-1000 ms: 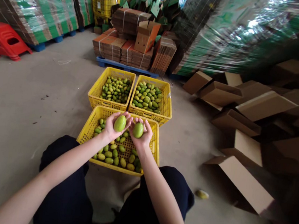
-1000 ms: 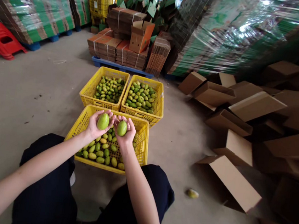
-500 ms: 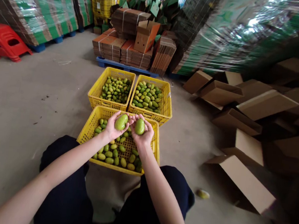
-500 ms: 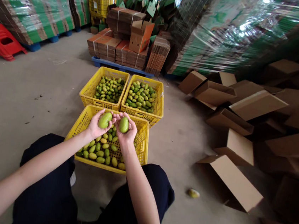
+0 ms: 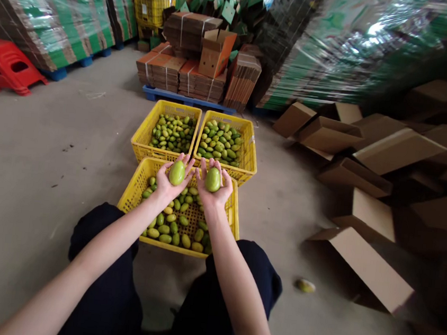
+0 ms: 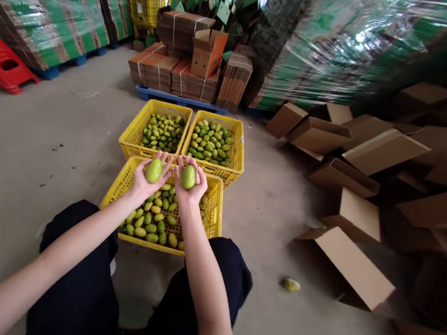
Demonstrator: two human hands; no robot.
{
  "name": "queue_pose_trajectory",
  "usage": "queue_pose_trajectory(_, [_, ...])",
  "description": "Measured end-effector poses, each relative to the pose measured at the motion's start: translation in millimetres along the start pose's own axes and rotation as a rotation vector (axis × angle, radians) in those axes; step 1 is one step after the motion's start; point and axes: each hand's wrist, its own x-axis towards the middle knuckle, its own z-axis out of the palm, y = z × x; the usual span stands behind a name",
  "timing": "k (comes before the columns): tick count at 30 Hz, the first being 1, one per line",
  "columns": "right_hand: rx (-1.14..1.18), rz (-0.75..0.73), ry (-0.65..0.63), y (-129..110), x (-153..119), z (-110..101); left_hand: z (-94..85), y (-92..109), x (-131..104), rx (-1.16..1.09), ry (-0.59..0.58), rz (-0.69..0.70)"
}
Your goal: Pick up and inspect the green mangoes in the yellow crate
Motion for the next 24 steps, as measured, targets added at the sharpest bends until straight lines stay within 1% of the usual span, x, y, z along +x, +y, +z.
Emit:
queue_pose_trajectory(3, [0.028, -0.013, -0.021, 0, 0, 0, 2.7, -2, -3, 0.012, -0.026, -0.007])
queue_pose_trajectory(10, [-0.003, -0.015, -0.033, 19, 1, -8, -1.6, -4, -4, -0.032, -0.026, -0.012])
queue_pose_trajectory(16, [-0.014, -0.014, -0.011, 20, 3, -10, -1.2, -5, -4, -0.025, -0.030, -0.023])
queue_pose_trajectory(21, [-0.017, -0.010, 0.025, 18, 2, -9, 3.6, -5, -9, -0.050, 0.029, -0.053])
queue_pose_trajectory(24, [-0.052, -0.003, 0.033, 15, 4, -14, 1.7, -1, -10, -0.069, 0.074, -0.094])
